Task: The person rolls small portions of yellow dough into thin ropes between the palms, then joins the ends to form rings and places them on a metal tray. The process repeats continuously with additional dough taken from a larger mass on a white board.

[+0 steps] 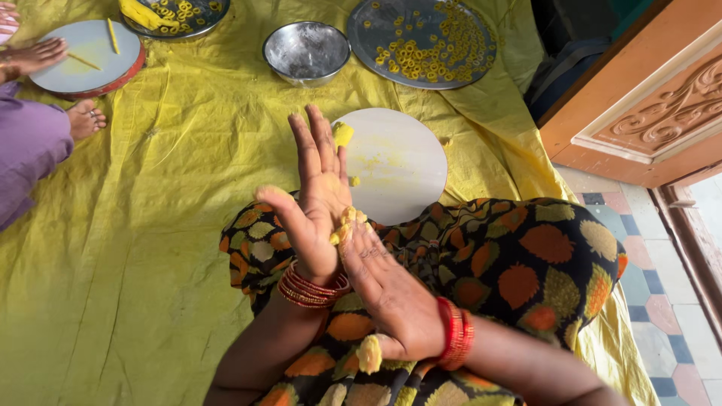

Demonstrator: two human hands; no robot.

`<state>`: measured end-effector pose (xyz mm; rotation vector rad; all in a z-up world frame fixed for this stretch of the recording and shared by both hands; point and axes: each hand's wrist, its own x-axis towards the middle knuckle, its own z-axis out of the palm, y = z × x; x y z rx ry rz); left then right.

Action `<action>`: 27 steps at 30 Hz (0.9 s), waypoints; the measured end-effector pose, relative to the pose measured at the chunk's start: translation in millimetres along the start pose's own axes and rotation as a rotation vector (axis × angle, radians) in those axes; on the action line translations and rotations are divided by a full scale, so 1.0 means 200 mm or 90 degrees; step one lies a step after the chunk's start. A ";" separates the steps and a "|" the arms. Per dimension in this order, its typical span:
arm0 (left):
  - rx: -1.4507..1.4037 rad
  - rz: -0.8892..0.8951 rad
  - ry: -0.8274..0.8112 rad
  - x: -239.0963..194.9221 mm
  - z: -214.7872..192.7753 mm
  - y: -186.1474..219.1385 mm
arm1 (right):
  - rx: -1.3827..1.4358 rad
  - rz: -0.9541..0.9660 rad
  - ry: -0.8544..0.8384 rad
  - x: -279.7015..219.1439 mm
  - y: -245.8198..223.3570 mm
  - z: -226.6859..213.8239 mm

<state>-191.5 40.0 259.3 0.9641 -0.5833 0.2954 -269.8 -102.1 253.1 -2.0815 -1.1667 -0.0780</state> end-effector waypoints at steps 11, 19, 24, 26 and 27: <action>-0.386 -0.018 -0.064 0.04 0.10 -0.08 | -0.279 -0.085 -0.031 0.43 -0.01 -0.50; -0.343 0.112 0.023 0.29 -0.26 -0.05 | -0.212 -0.122 -0.161 0.39 0.03 -0.34; -0.092 0.154 0.024 0.22 -0.06 -0.10 | -0.146 -0.138 0.003 0.43 0.06 -0.39; -0.037 0.110 0.003 0.11 0.05 -0.13 | -0.104 -0.117 0.087 0.44 0.12 -0.43; -0.012 0.105 -0.029 0.05 0.10 -0.15 | -0.091 -0.085 0.115 0.45 0.15 -0.46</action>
